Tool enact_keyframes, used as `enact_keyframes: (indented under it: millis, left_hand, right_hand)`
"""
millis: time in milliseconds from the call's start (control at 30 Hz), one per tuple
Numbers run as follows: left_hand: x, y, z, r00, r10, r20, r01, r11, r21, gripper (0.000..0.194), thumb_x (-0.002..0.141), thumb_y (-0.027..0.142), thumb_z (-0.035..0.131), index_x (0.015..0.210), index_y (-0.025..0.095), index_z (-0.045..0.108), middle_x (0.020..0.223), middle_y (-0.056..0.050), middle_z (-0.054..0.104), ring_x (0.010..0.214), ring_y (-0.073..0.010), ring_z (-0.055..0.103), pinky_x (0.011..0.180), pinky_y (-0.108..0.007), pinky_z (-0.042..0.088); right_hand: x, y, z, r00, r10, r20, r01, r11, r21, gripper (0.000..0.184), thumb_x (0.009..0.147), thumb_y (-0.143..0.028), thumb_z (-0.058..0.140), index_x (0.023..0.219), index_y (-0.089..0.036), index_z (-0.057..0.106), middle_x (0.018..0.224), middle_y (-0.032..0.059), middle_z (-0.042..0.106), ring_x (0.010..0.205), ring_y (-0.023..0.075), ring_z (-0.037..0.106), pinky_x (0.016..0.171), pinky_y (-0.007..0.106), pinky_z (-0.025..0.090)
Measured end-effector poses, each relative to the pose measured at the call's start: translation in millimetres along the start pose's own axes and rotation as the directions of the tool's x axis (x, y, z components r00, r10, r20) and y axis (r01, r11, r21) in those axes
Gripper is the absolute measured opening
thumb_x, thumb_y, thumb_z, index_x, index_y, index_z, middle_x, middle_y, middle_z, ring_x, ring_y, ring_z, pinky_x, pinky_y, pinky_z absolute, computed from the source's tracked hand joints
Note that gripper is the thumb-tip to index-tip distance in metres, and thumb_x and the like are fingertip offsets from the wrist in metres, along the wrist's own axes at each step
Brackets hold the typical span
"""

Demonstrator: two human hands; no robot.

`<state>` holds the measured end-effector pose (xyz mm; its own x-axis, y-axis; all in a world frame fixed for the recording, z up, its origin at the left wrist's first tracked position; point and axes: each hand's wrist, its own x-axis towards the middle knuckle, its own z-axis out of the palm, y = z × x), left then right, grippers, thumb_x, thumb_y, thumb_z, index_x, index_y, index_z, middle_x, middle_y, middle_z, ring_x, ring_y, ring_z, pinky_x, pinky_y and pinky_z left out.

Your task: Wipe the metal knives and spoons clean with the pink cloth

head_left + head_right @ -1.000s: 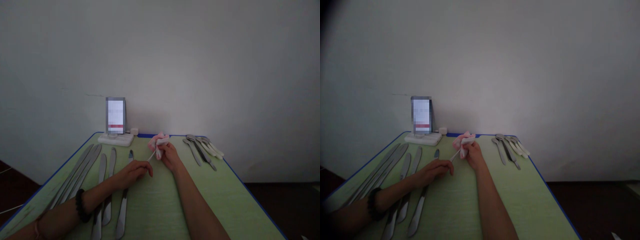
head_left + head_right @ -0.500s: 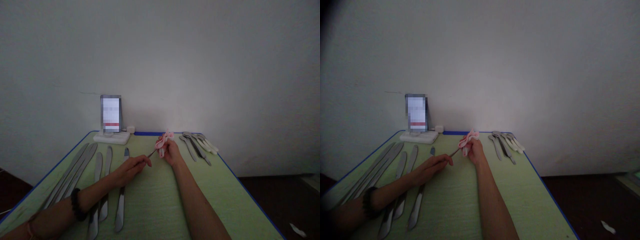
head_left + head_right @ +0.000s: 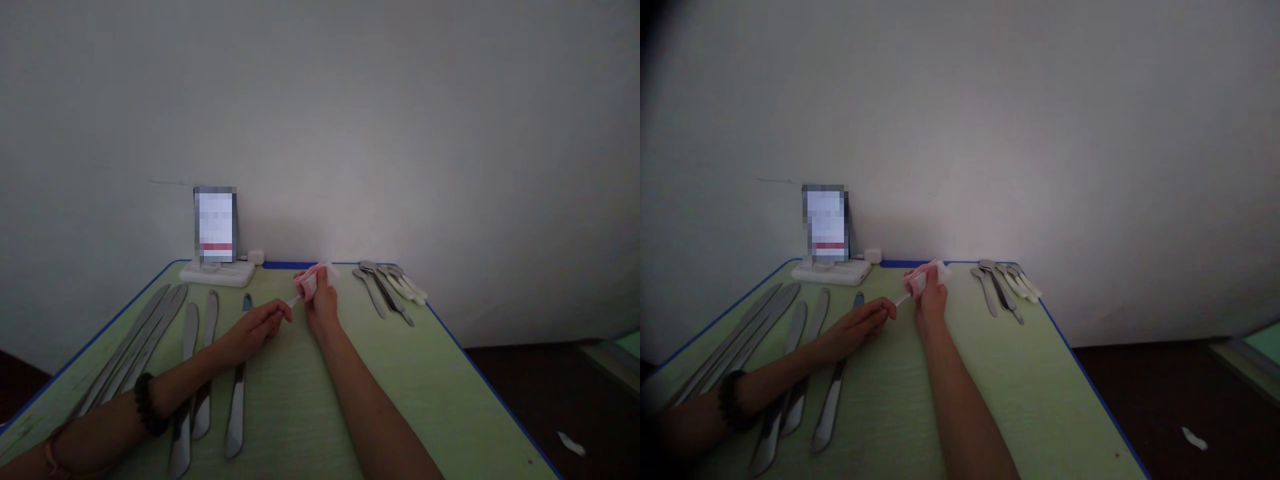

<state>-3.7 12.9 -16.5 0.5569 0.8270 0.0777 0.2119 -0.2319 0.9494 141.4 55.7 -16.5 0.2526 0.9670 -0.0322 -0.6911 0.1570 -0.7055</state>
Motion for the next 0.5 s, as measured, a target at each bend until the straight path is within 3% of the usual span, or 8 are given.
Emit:
enact_keyframes:
  millis: [100, 300, 400, 500]
  left_hand:
    - [1, -3, -0.6, 1.000, -0.002, -0.005, 0.002, 1.000, 0.004, 0.028, 0.091, 0.041, 0.033, 0.091, 0.018, 0.048, 0.053, 0.009, 0.029, 0.047, -0.0092, 0.028, 0.043, -0.019, 0.024]
    - [2, -4, 2.6, 0.999, 0.049, -0.017, -0.049, 0.999, 0.008, 0.023, 0.092, 0.039, 0.033, 0.096, 0.019, 0.043, 0.055, 0.010, 0.030, 0.047, -0.0088, 0.028, 0.043, -0.018, 0.024]
    - [4, -1, 4.9, 0.994, 0.048, -0.100, -0.049, 0.999, -0.001, 0.020, 0.091, 0.038, 0.035, 0.104, 0.022, 0.036, 0.054, 0.011, 0.033, 0.045, -0.0083, 0.030, 0.041, -0.016, 0.024]
    - [5, 1, 5.2, 0.982, 0.005, -0.191, -0.005, 1.000, 0.001, 0.019, 0.090, 0.039, 0.037, 0.098, 0.022, 0.035, 0.052, 0.012, 0.038, 0.041, -0.0080, 0.032, 0.039, -0.016, 0.025]
  right_hand:
    - [-8, 11, 6, 0.999, 0.050, -0.002, -0.050, 0.999, -0.002, 0.034, 0.079, -0.045, 0.055, 0.067, -0.013, 0.061, 0.063, 0.0052, 0.066, 0.056, 0.0127, 0.060, 0.060, 0.025, 0.048]
    - [-11, 17, 2, 0.983, 0.136, 0.120, -0.133, 0.991, -0.028, 0.034, 0.075, -0.046, 0.059, 0.070, -0.012, 0.061, 0.062, 0.0047, 0.064, 0.053, 0.0115, 0.055, 0.052, 0.023, 0.044]
    - [-8, 13, 0, 0.987, 0.109, 0.121, -0.110, 0.994, -0.001, 0.034, 0.075, -0.047, 0.059, 0.073, -0.014, 0.060, 0.065, 0.0035, 0.064, 0.056, 0.0113, 0.056, 0.053, 0.022, 0.044]
    - [-5, 8, -1, 0.993, 0.088, 0.083, -0.093, 0.994, 0.062, 0.033, 0.077, -0.047, 0.057, 0.075, -0.015, 0.059, 0.070, 0.0032, 0.065, 0.060, 0.0109, 0.057, 0.055, 0.021, 0.046]
